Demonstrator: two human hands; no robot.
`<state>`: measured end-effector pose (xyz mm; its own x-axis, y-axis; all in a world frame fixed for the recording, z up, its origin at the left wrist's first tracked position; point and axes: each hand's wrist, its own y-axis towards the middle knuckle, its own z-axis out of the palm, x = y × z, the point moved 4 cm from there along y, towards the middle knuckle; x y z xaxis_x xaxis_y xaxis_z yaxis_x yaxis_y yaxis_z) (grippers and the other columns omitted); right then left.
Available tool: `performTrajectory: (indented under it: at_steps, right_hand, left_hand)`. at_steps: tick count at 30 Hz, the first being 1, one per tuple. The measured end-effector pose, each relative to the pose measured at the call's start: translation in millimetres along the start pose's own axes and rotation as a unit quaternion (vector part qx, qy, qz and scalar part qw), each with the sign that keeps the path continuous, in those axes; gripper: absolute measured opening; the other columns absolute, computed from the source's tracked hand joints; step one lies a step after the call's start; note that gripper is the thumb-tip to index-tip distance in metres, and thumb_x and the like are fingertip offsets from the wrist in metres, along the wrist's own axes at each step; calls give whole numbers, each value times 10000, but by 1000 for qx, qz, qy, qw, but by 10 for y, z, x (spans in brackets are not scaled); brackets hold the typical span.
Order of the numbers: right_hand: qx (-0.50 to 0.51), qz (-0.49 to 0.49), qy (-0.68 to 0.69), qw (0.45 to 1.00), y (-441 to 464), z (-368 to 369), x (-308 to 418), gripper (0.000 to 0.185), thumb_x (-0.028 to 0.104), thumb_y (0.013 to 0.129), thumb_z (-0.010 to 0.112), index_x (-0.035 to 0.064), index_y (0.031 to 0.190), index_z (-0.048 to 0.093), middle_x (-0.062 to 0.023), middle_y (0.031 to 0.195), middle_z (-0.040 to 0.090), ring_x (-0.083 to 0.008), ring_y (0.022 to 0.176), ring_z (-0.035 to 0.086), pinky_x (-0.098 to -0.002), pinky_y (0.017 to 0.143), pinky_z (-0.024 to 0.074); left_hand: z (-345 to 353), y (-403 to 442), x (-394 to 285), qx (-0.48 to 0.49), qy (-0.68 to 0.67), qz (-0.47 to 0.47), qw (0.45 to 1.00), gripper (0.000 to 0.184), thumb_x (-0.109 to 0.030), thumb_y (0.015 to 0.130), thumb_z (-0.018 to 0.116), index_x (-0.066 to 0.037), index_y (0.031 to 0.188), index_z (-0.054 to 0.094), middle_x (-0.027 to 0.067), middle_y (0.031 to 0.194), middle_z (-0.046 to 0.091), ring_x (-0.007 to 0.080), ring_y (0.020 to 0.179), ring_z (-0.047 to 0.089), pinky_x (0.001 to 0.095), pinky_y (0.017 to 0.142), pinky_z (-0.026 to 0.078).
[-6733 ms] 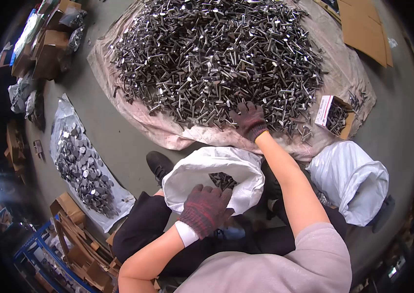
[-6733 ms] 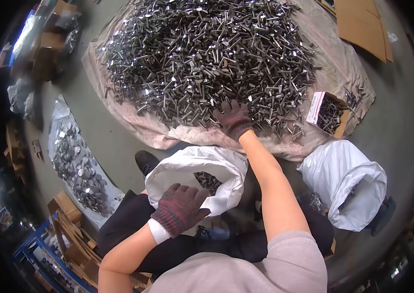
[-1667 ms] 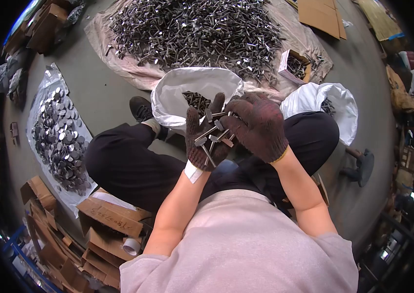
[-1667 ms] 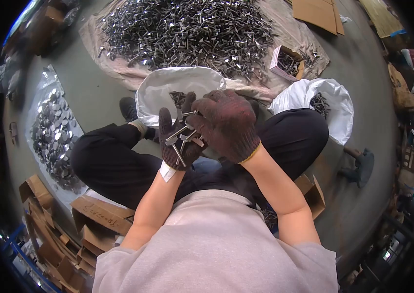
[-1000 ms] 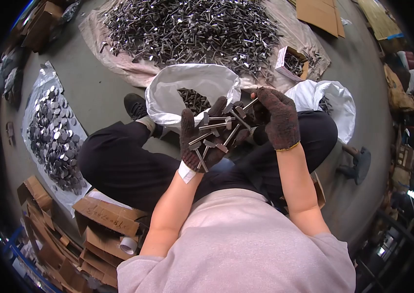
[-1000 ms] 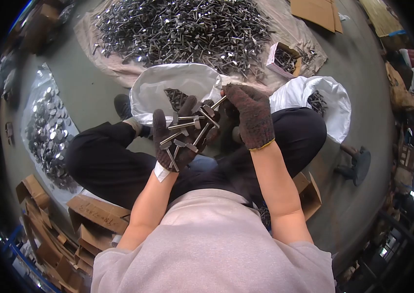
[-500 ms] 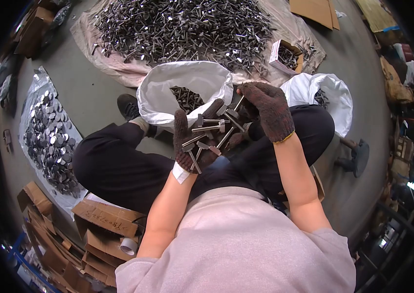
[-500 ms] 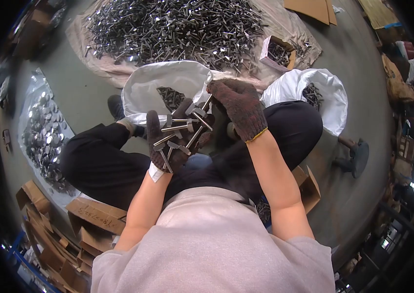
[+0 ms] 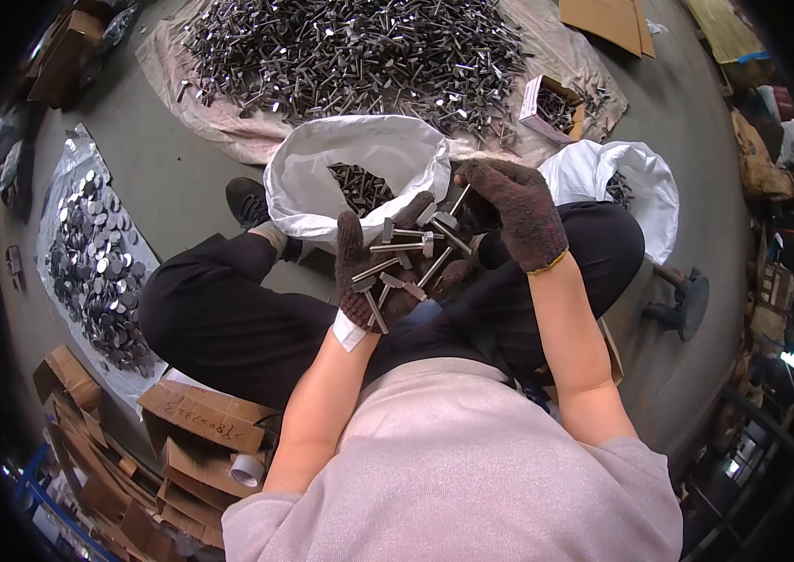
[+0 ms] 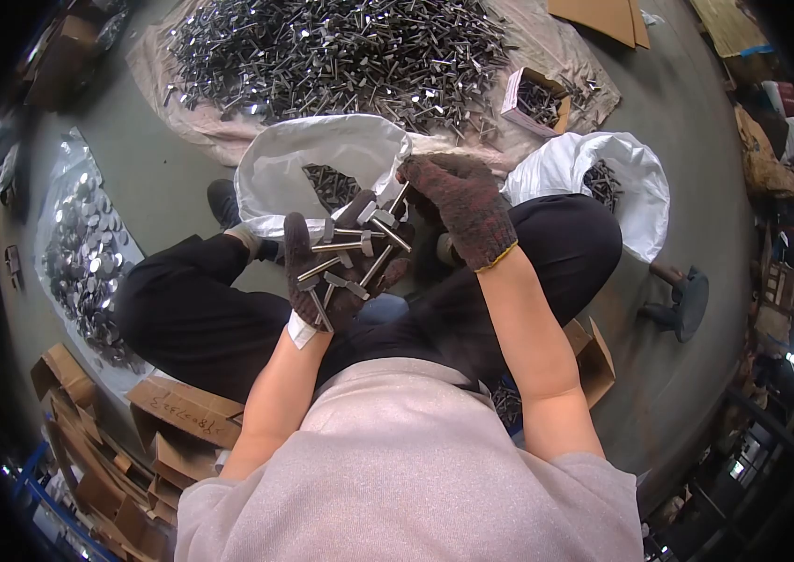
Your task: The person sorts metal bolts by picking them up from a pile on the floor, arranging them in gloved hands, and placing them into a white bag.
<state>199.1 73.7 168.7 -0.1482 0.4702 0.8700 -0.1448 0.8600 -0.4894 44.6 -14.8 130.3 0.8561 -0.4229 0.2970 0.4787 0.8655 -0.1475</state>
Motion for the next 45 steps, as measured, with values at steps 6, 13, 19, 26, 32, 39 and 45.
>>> performTrajectory:
  at_steps: [6, 13, 19, 26, 32, 39, 45]
  right_hand:
    - [-14, 3, 90, 996, -62, 17, -6, 231, 252, 862, 681, 36, 932, 725, 8, 766, 646, -58, 692, 551, -223, 631, 434]
    - [-11, 29, 73, 997, -458, 248, -61, 224, 235, 910, 633, 28, 965, 698, -10, 747, 639, -72, 602, 539, -209, 551, 407]
    - [-58, 34, 92, 994, -614, 361, -291, 185, 186, 893, 664, 18, 960, 703, -15, 755, 653, -62, 626, 541, -210, 571, 421]
    - [-25, -124, -152, 980, -646, 318, -106, 147, 107, 878, 654, -21, 945, 683, -64, 771, 668, -108, 721, 608, -256, 675, 492]
    - [-134, -200, -262, 935, -539, 182, 32, 156, 146, 852, 662, 12, 928, 689, -134, 793, 653, -195, 684, 637, -309, 639, 504]
    - [-67, -117, -58, 989, -471, 229, 56, 187, 171, 910, 614, 1, 935, 687, -109, 835, 684, -159, 712, 648, -297, 658, 502]
    - [-36, -93, -136, 986, -469, 209, 88, 184, 162, 918, 624, -12, 930, 687, -67, 793, 685, -124, 667, 629, -272, 655, 491]
  left_hand:
    - [-37, 12, -6, -15, -37, 5, 999, 833, -591, 907, 502, -76, 1504, 232, 222, 1522, 268, 433, 1375, 315, 599, 1090, 302]
    - [-113, 54, -73, 65, -61, 25, 996, 757, -552, 930, 486, -103, 1498, 263, 155, 1558, 229, 388, 1407, 275, 574, 1081, 335]
    - [-127, 81, -82, 9, -67, 82, 994, 728, -528, 928, 487, -129, 1498, 273, 138, 1563, 228, 367, 1425, 239, 550, 1103, 311]
    - [-131, 76, -78, 0, -31, 72, 997, 773, -537, 876, 596, -122, 1470, 330, 177, 1510, 320, 381, 1397, 289, 566, 1089, 340]
    - [-113, 77, -50, -8, -2, 75, 997, 777, -576, 881, 556, -121, 1469, 331, 181, 1508, 317, 410, 1367, 334, 594, 1096, 311]
    - [-123, 57, -42, 27, -32, 53, 998, 763, -577, 930, 447, -142, 1515, 222, 192, 1545, 239, 439, 1385, 292, 621, 1126, 211]
    - [-125, 56, -40, 22, -48, 50, 997, 784, -603, 921, 442, -150, 1519, 215, 192, 1545, 239, 447, 1372, 312, 623, 1119, 228]
